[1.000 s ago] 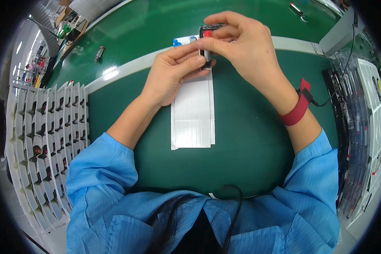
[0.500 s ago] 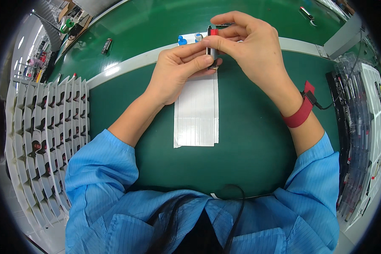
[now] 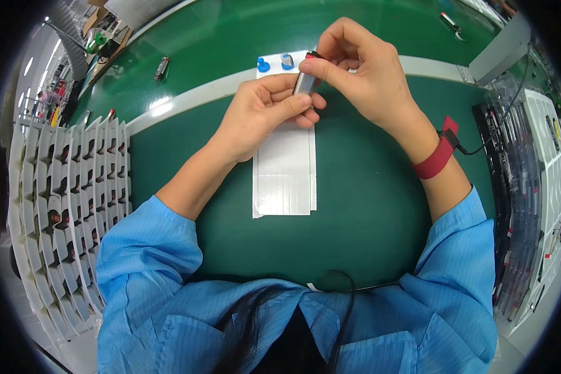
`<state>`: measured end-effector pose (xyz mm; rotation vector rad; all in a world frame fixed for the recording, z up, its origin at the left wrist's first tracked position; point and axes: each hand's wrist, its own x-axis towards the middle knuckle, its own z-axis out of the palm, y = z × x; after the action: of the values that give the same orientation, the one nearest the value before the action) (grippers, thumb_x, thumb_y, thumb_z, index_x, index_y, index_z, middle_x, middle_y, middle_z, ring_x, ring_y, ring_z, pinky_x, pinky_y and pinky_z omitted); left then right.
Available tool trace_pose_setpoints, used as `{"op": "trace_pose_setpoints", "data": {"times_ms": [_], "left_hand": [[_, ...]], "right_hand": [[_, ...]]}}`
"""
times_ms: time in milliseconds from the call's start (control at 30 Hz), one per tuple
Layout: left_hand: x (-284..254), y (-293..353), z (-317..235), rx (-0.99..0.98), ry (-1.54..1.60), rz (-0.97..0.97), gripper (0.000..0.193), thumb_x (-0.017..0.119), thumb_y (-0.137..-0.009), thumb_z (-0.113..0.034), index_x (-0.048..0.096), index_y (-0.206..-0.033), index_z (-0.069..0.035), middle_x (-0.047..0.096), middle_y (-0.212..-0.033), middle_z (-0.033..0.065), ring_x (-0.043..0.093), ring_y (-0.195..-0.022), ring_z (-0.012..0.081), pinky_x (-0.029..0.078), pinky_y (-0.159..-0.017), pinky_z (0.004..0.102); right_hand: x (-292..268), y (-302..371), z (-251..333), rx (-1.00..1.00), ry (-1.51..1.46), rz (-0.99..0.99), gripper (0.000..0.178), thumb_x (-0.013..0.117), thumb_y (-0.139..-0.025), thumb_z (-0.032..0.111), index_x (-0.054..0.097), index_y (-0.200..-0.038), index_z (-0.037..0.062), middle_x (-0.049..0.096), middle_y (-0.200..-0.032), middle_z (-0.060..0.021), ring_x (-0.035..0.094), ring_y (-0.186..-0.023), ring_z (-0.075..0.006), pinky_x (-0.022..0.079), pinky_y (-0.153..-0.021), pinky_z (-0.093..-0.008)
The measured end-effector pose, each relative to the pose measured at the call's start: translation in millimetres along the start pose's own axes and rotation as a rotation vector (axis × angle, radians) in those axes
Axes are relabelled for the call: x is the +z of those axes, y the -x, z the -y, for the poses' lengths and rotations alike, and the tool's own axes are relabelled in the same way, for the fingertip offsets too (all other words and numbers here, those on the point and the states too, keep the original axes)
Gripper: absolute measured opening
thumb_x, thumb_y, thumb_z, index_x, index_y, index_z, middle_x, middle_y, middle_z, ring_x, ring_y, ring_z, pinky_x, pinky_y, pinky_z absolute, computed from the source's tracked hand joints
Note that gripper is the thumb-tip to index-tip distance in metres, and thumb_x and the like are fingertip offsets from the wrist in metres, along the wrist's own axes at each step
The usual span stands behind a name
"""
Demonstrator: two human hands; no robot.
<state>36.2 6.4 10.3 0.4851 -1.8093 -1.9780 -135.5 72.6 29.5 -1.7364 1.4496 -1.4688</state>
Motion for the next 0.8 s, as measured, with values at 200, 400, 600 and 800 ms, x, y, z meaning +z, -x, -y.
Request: {"op": "trace_pose_setpoints", "data": {"times_ms": [200, 400, 600, 800], "left_hand": [[-21, -16, -10, 0.440, -0.688, -0.215, 0.031, 0.063, -0.081, -0.019, 0.061, -0.103, 0.003, 0.063, -0.090, 0.0093, 0.058, -0.075, 0.0122, 0.046, -0.072, 0.0234], [-112, -83, -21, -0.030, -0.799, -0.528, 0.046, 0.069, -0.074, -0.024, 0.058, -0.113, -0.003, 0.064, -0.085, 0.0072, 0.061, -0.076, 0.0145, 0.047, -0.072, 0.0252], [-140, -105, 9, -0.044, -1.248, -0.601, 0.034, 0.068, -0.072, -0.026, 0.065, -0.103, -0.010, 0.063, -0.093, 0.0065, 0.060, -0.086, 0.0203, 0.047, -0.077, 0.0328], [-87, -96, 3, 0.768, -1.307, -0.539, 0.024, 0.055, -0.082, -0.021, 0.062, -0.098, -0.005, 0.060, -0.094, 0.0136, 0.059, -0.082, 0.0241, 0.047, -0.072, 0.0338]], "right_hand": [[-27, -11, -40, 0.110, -0.304, -0.221, 0.024, 0.060, -0.082, 0.018, 0.056, -0.098, -0.0006, 0.061, -0.090, -0.0052, 0.057, -0.077, -0.0102, 0.049, -0.065, -0.0237], [-88, -38, -123, 0.261, 0.687, -0.286, 0.033, 0.061, -0.079, 0.032, 0.061, -0.098, 0.0054, 0.063, -0.089, -0.0081, 0.059, -0.078, -0.0177, 0.047, -0.073, -0.0292], [-89, -45, -154, -0.120, 1.049, -0.229, 0.029, 0.062, -0.079, 0.026, 0.060, -0.099, 0.0056, 0.063, -0.092, -0.0097, 0.060, -0.084, -0.0240, 0.047, -0.076, -0.0326], [-58, -42, -88, 0.134, 0.558, -0.086, 0.019, 0.063, -0.078, 0.010, 0.058, -0.094, 0.0019, 0.060, -0.091, -0.0070, 0.057, -0.077, -0.0189, 0.047, -0.070, -0.0276]]}}
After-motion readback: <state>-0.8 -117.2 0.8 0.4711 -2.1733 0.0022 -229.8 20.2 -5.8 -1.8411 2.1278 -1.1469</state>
